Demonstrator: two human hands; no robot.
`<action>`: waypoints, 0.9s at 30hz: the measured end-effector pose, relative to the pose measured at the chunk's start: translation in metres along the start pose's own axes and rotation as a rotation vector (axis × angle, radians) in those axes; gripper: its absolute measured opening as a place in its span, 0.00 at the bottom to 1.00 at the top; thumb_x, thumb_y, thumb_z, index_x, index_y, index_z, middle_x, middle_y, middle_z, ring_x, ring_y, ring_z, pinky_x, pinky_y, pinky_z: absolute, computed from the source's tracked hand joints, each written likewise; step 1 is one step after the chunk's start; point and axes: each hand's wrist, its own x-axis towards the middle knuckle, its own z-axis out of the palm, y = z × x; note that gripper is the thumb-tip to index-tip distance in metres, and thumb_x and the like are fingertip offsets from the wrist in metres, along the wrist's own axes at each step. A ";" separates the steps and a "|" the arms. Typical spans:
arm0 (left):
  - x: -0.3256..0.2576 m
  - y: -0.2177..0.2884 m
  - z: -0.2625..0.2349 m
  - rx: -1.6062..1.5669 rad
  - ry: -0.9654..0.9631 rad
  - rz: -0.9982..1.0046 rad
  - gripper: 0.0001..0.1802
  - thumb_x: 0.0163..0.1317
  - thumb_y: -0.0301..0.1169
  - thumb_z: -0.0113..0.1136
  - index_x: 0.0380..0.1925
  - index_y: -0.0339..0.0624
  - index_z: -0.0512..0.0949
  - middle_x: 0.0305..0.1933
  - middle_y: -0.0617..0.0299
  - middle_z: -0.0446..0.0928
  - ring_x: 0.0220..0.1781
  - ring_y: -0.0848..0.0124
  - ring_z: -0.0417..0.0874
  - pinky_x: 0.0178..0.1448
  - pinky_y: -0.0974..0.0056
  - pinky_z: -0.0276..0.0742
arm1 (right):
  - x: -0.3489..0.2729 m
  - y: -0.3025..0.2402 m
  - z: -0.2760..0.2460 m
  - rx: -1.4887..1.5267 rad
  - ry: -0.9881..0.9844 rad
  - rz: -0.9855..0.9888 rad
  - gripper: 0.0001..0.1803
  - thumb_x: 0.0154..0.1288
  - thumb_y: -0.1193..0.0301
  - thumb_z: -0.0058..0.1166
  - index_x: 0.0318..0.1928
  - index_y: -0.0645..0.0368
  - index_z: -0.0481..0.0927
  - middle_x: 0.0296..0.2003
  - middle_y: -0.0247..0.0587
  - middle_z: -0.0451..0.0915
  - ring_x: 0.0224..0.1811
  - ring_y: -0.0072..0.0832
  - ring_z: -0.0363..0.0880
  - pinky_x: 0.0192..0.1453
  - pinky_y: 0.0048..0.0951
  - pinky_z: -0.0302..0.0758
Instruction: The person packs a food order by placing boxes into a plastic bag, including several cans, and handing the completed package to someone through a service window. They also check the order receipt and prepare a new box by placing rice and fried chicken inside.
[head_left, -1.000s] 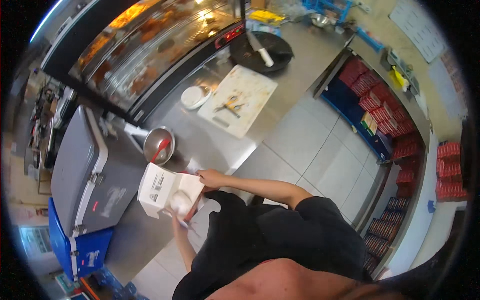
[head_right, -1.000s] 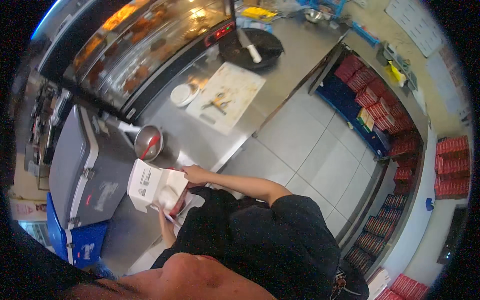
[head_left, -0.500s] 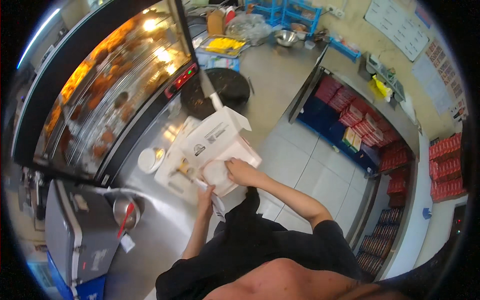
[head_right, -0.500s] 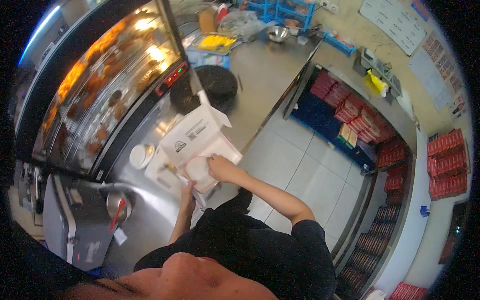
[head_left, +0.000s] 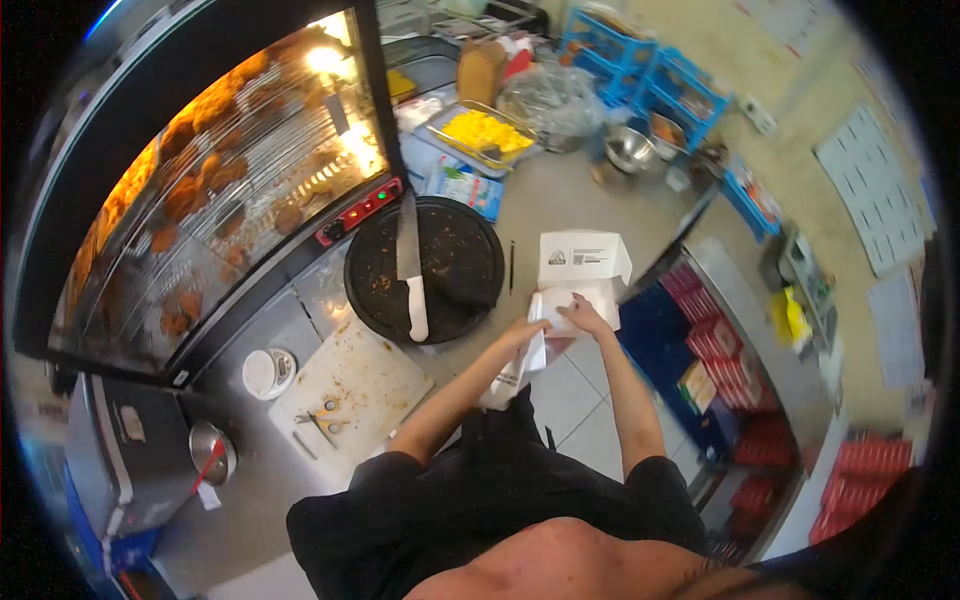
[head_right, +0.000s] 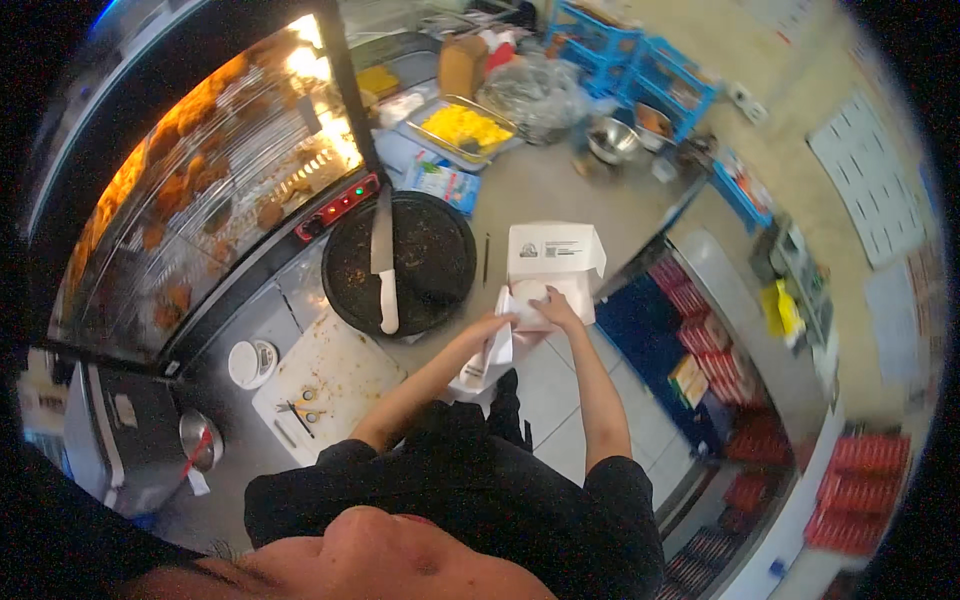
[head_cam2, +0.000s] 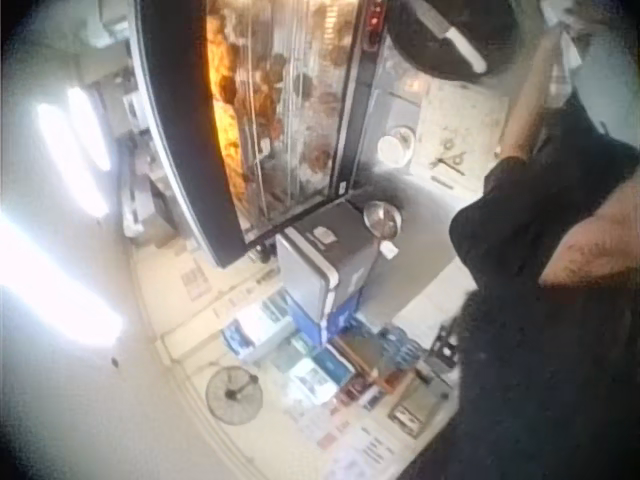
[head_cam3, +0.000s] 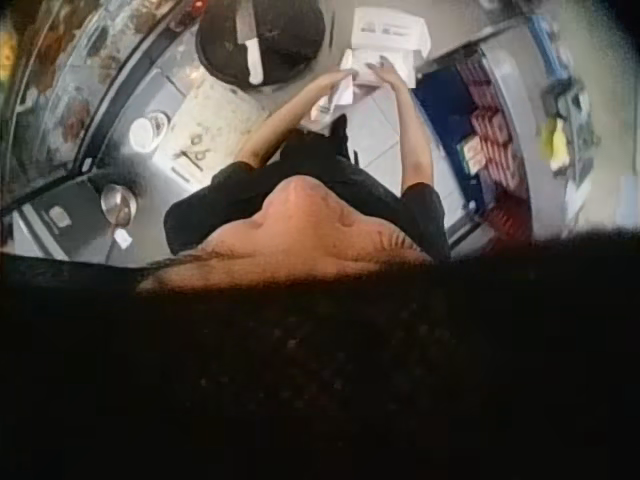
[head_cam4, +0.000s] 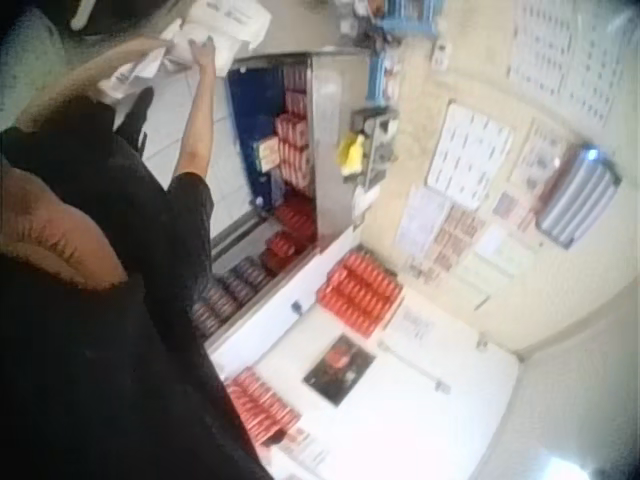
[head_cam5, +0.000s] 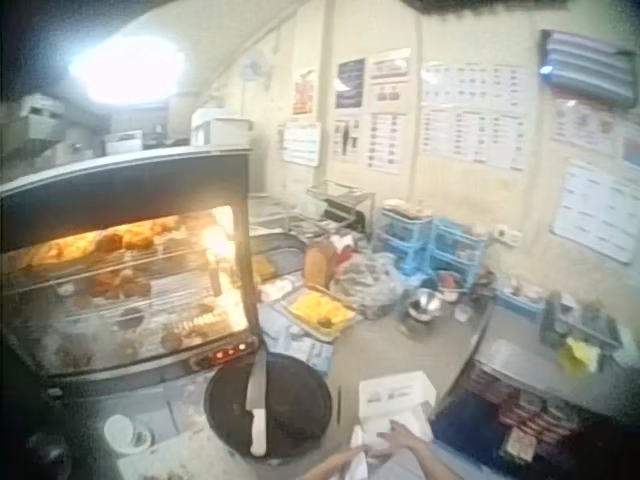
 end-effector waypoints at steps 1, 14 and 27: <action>-0.004 0.003 -0.004 -0.030 0.045 0.071 0.22 0.42 0.43 0.61 0.32 0.37 0.76 0.24 0.62 0.73 0.21 0.76 0.72 0.23 0.69 0.66 | 0.026 -0.002 -0.003 -0.001 -0.052 -0.013 0.45 0.51 0.48 0.55 0.59 0.68 0.59 0.51 0.57 0.70 0.55 0.41 0.68 0.59 0.36 0.62; -0.160 0.077 -0.264 0.960 1.474 0.065 0.21 0.44 0.32 0.57 0.43 0.45 0.75 0.39 0.49 0.77 0.42 0.51 0.77 0.45 0.53 0.72 | 0.115 -0.072 -0.067 0.043 0.767 -0.521 0.18 0.59 0.67 0.51 0.47 0.64 0.69 0.38 0.45 0.73 0.42 0.35 0.71 0.50 0.33 0.67; -0.152 0.135 -0.241 1.570 1.369 0.115 0.17 0.47 0.22 0.49 0.40 0.46 0.74 0.41 0.51 0.75 0.36 0.57 0.78 0.35 0.55 0.72 | 0.057 -0.257 -0.040 0.328 -0.258 -0.933 0.15 0.54 0.80 0.47 0.44 0.58 0.74 0.37 0.42 0.75 0.42 0.35 0.73 0.46 0.32 0.70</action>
